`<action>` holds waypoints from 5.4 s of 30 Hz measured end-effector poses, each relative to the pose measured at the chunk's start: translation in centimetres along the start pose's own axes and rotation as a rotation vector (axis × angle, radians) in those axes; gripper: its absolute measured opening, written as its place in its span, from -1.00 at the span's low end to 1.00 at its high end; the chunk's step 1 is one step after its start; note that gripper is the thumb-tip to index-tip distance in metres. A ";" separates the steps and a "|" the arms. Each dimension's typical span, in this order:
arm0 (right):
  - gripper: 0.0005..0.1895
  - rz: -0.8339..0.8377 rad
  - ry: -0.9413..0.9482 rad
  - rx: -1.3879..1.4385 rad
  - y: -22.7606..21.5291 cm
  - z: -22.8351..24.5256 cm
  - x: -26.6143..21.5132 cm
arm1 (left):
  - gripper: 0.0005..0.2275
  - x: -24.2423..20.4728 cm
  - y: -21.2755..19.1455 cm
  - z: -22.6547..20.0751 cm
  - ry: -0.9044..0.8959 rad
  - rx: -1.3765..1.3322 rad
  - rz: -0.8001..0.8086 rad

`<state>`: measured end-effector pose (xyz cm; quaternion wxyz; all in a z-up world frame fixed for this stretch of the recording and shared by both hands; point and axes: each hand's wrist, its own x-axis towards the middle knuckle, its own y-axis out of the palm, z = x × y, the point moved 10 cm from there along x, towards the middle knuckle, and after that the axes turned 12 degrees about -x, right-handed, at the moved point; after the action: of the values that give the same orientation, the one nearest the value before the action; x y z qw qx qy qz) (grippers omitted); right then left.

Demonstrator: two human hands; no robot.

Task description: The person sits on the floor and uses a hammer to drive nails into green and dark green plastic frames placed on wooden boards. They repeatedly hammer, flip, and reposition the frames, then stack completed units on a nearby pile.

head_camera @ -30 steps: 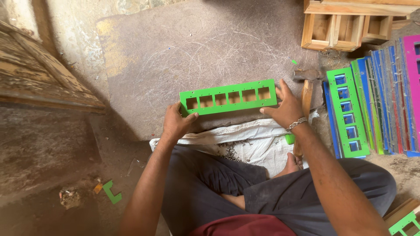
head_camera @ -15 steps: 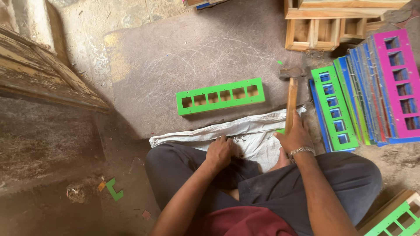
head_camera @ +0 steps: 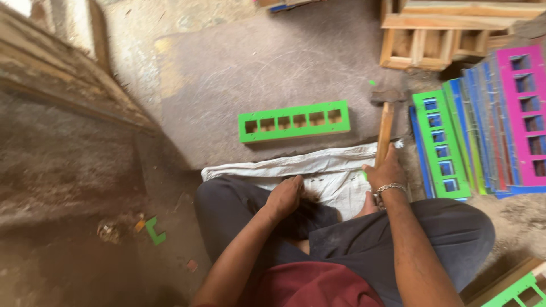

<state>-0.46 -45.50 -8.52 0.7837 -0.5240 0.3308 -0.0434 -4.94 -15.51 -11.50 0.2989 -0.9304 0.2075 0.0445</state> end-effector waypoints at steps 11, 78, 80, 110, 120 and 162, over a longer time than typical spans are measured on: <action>0.02 -0.106 -0.190 0.095 -1.7 1.7 0.3 | -0.80 0.7 -0.6 1.1 -0.245 -0.523 -0.055; -0.26 -0.183 -0.406 0.055 -4.5 8.9 -5.3 | -0.64 20.5 -8.2 -6.5 0.210 -0.338 -0.352; -0.27 -0.205 -0.460 0.051 -4.7 9.5 -5.5 | -0.63 20.6 -8.2 -6.3 0.190 -0.343 -0.345; -0.47 -0.709 -0.909 0.240 -12.1 11.0 -10.6 | -0.73 20.1 -8.6 -5.9 0.306 -0.438 -0.455; -0.33 -0.266 -0.534 -0.044 -3.5 12.9 -5.9 | -0.69 19.3 -8.8 -6.5 0.405 -0.384 -0.490; -0.21 0.281 -0.062 1.325 1.8 2.9 -3.7 | -0.32 12.3 -19.0 -2.6 0.206 -0.018 -0.138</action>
<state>-2.20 -40.82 -7.58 0.9466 0.1138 0.2769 -0.1199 13.97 -7.43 -1.73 0.2698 -0.9448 0.1722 -0.0702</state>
